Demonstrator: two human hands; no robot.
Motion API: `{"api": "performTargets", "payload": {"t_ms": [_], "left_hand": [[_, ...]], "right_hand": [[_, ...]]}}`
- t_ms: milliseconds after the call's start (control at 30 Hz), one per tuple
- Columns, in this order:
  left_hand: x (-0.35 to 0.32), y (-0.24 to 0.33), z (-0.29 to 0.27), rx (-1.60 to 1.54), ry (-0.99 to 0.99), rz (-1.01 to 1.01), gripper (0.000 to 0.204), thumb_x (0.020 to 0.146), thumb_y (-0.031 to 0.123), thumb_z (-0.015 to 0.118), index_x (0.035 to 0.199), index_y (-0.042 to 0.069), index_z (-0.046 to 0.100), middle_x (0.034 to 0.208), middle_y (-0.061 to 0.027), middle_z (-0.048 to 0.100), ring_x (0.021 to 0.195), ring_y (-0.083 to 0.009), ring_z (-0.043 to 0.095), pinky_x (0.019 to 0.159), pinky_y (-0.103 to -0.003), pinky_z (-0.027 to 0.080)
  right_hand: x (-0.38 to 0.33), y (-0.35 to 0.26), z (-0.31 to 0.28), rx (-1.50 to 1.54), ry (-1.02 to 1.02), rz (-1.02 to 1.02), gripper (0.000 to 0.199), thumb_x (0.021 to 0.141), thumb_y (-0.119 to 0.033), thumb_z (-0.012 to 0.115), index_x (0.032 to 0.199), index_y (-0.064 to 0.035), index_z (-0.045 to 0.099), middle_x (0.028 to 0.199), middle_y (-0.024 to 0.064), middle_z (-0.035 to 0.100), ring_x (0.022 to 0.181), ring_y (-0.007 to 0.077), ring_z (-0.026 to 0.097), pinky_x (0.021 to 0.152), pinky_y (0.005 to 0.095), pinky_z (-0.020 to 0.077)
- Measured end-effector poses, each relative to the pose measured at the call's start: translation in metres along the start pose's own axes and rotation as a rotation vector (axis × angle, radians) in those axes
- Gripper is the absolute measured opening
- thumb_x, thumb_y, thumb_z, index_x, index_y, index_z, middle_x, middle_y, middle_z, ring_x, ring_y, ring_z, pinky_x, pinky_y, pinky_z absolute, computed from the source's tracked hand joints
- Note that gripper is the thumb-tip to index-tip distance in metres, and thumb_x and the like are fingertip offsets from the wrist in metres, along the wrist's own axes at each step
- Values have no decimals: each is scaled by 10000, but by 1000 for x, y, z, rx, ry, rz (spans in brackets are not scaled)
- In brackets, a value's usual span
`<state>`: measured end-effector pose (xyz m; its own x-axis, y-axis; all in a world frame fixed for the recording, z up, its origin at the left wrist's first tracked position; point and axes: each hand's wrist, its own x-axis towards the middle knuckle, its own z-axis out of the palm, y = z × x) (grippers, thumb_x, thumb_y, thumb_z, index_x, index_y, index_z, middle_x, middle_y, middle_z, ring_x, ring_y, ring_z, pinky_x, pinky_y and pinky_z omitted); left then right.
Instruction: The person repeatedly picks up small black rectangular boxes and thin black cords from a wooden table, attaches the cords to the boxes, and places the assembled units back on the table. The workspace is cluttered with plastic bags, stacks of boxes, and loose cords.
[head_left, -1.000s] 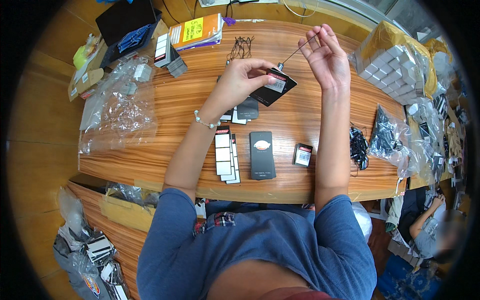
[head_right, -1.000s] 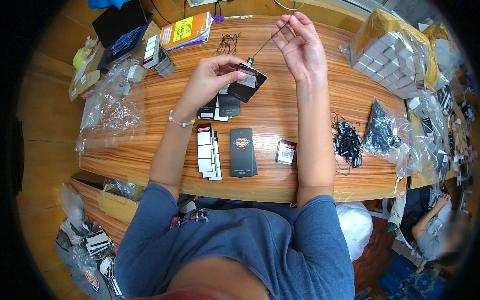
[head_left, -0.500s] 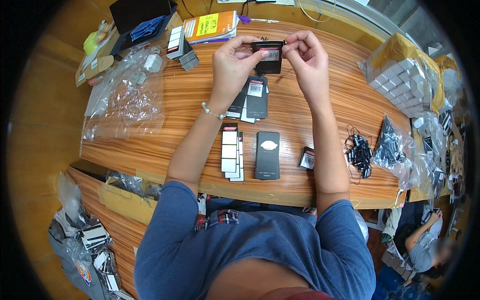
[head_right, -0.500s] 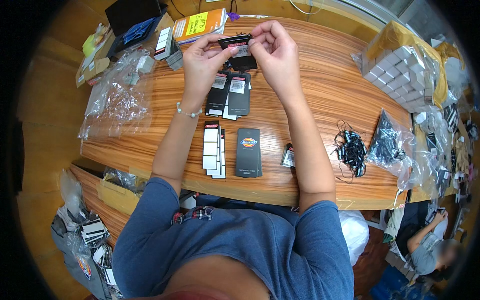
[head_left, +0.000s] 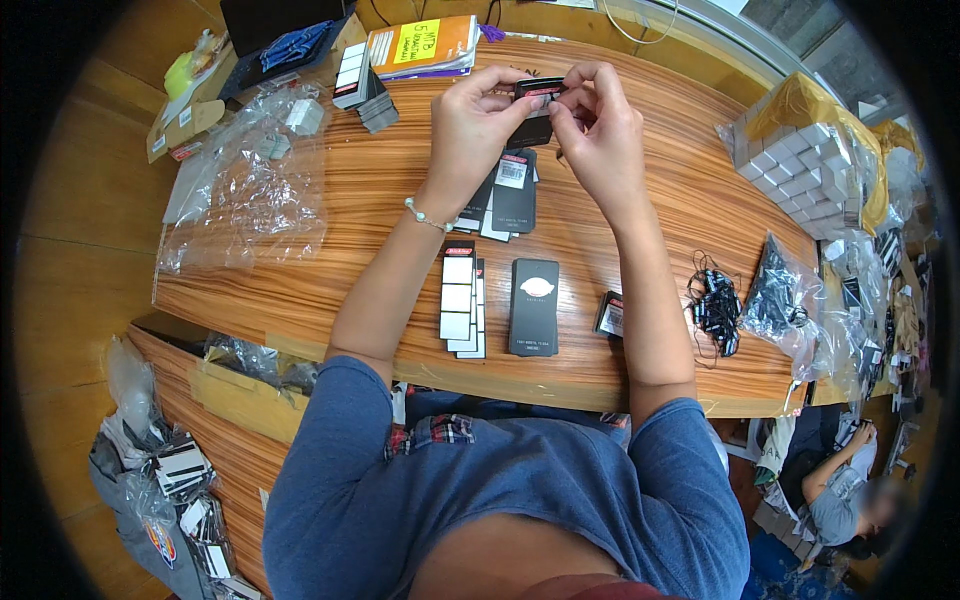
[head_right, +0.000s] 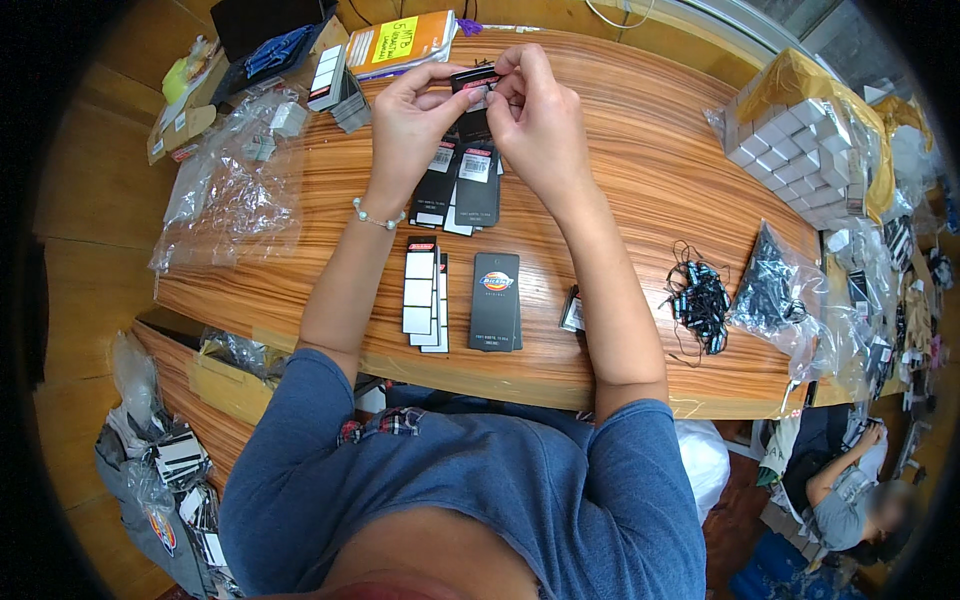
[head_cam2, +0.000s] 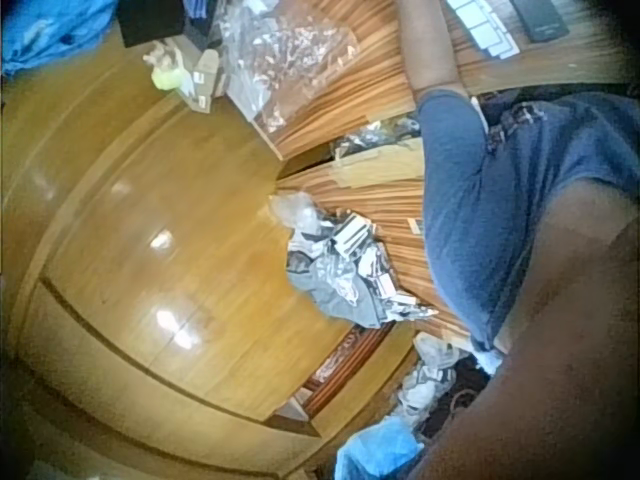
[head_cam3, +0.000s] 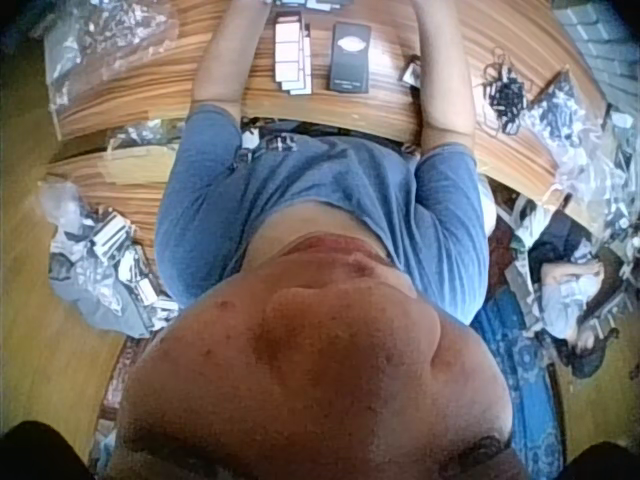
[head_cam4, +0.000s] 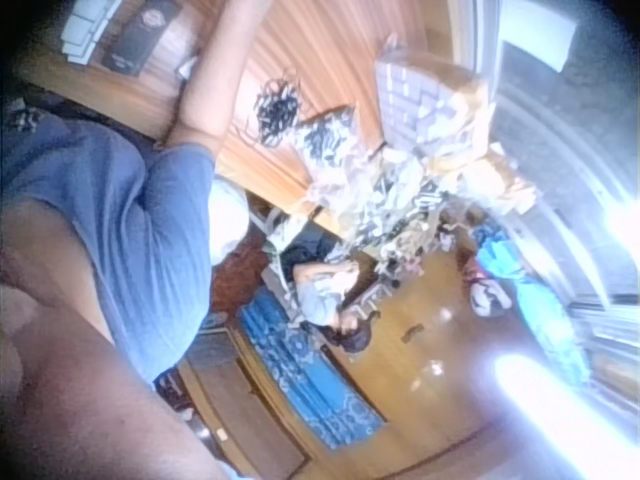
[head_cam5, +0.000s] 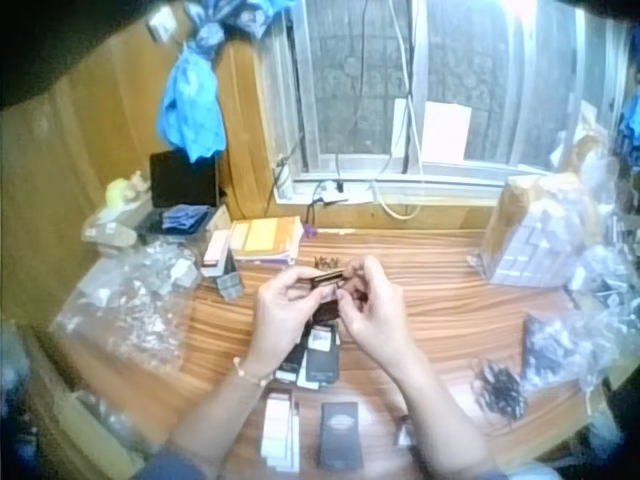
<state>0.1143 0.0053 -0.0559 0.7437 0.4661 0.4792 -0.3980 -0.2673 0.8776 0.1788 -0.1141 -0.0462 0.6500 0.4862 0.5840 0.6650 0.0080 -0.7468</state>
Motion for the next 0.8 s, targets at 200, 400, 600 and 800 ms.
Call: {"api": "performTargets", "payload": {"t_ms": [200,400,600,800], "left_hand": [[-3,0,1,183,-65,65,137,755,-4,656,886,-28,625,809,-44,655,726,-65,608,626,-176,495],[-3,6,-2,335,-102,102,128,742,9,668,857,-33,633,792,-45,655,722,-72,612,644,-199,500],[-3,11,-6,332,-126,109,132,750,32,666,860,-32,630,790,-55,656,709,-92,621,643,-209,502],[-1,11,-12,417,-171,104,162,746,66,679,858,-34,620,769,-80,654,707,-111,630,656,-228,506]], "right_hand": [[1,5,-1,-138,-25,-83,233,768,39,554,937,-29,409,605,42,562,501,72,471,459,217,375],[1,1,-5,-1,-68,19,252,733,49,550,935,-25,418,587,80,524,505,152,512,487,268,411],[2,13,0,233,-79,38,241,772,46,539,950,-44,404,602,0,479,527,35,390,463,179,310],[-1,9,1,-41,-90,-125,249,744,54,534,948,-18,409,587,51,472,537,86,449,477,227,362]]}}
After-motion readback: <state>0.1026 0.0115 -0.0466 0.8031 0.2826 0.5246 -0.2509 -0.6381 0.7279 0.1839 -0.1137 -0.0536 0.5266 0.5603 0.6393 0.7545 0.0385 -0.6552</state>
